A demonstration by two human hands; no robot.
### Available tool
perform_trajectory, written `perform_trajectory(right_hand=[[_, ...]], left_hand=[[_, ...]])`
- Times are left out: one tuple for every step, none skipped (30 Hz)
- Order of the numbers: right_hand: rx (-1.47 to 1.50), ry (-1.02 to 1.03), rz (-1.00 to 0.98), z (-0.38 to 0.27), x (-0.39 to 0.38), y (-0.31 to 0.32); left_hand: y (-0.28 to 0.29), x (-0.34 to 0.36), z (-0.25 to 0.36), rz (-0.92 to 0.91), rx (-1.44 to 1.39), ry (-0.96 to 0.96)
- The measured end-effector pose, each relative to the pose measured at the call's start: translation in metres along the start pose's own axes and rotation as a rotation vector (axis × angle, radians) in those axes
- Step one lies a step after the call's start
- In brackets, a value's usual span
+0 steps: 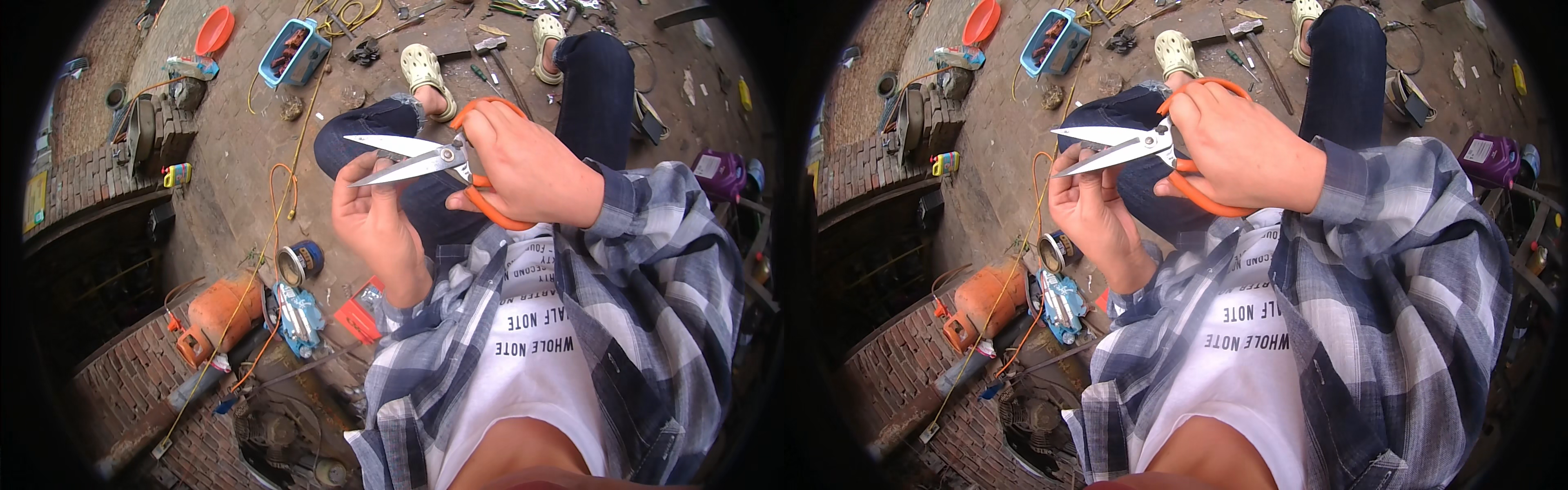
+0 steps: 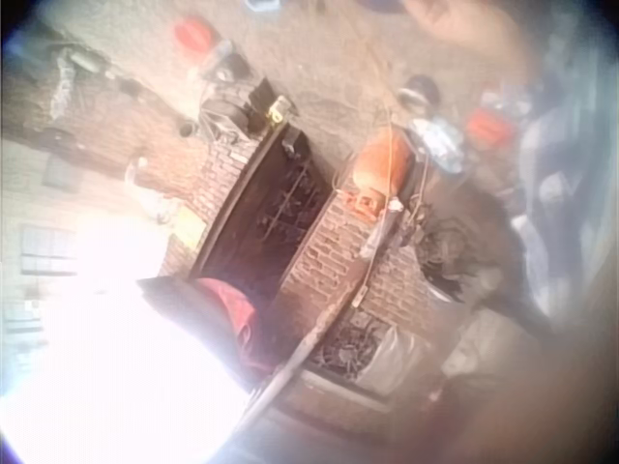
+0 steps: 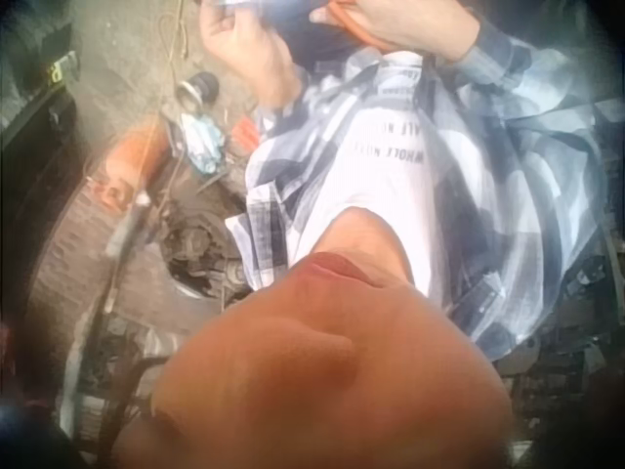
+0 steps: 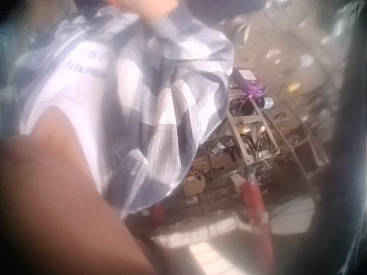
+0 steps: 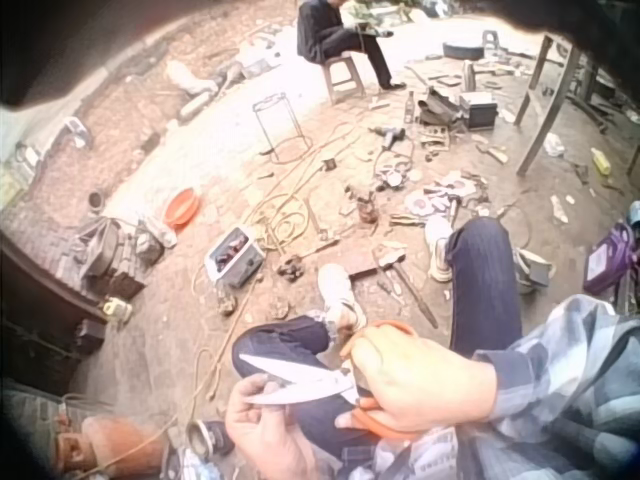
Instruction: The person sits on the floor and uses orange-handled shears to repeatedly cut small pieces of metal wire or rod. The person holds the metal piece in one hand and operates the shears with the other, trimming the metal into smaller segments.
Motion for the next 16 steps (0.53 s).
perform_trajectory(right_hand=[[-0.007, 0.005, 0.001, 0.0007, 0.0002, -0.0004], [-0.013, 0.010, 0.002, 0.0013, 0.0005, -0.0009], [-0.021, 0.014, 0.004, 0.0013, 0.0010, -0.0008], [-0.030, -0.001, -0.016, 0.0018, 0.0016, -0.0013], [-0.039, -0.017, -0.037, 0.0021, 0.0024, -0.0018], [-0.047, -0.032, -0.057, 0.0026, 0.0029, -0.0024], [-0.053, -0.036, -0.054, 0.0031, 0.0032, -0.0030], [-0.059, -0.039, -0.052, 0.0037, 0.0032, -0.0043], [-0.065, -0.043, -0.051, 0.0044, 0.0031, -0.0053], [-0.060, -0.060, -0.068, 0.0052, 0.0032, -0.0059], [-0.054, -0.077, -0.086, 0.0060, 0.0032, -0.0065], [-0.049, -0.093, -0.104, 0.0065, 0.0032, -0.0069], [-0.039, -0.109, -0.118, 0.0069, 0.0032, -0.0070], [-0.028, -0.124, -0.133, 0.0071, 0.0032, -0.0069], [-0.019, -0.139, -0.148, 0.0072, 0.0033, -0.0065], [-0.020, -0.139, -0.149, 0.0071, 0.0034, -0.0065]], left_hand=[[-0.0004, -0.0001, 0.0002, 0.008, 0.004, 0.009], [-0.0010, -0.0002, 0.0005, 0.016, 0.007, 0.017], [-0.0014, -0.0001, 0.0008, 0.023, 0.010, 0.026], [-0.0009, 0.0003, 0.0006, 0.029, 0.015, 0.033], [0.0003, 0.0010, -0.0001, 0.035, 0.021, 0.039], [0.0015, 0.0016, -0.0011, 0.041, 0.028, 0.045], [0.0029, 0.0024, -0.0026, 0.037, 0.017, 0.046], [0.0045, 0.0032, -0.0045, 0.034, 0.006, 0.046], [0.0056, 0.0037, -0.0056, 0.030, -0.004, 0.047], [0.0060, 0.0040, -0.0058, 0.030, -0.001, 0.056], [0.0063, 0.0043, -0.0059, 0.031, 0.001, 0.065], [0.0068, 0.0045, -0.0060, 0.031, 0.003, 0.074], [0.0074, 0.0047, -0.0062, 0.028, 0.005, 0.074], [0.0081, 0.0050, -0.0067, 0.024, 0.007, 0.074], [0.0084, 0.0053, -0.0071, 0.020, 0.007, 0.074], [0.0079, 0.0053, -0.0072, 0.020, -0.007, 0.073]])
Point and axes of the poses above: each hand's wrist, its own x-axis towards the middle knuckle, its own y-axis out of the back of the hand, z = x × y, the point moved 3 cm from there along x, towards the middle knuckle, and after that the axes turned 6 degrees about y, right-handed, at the moved point
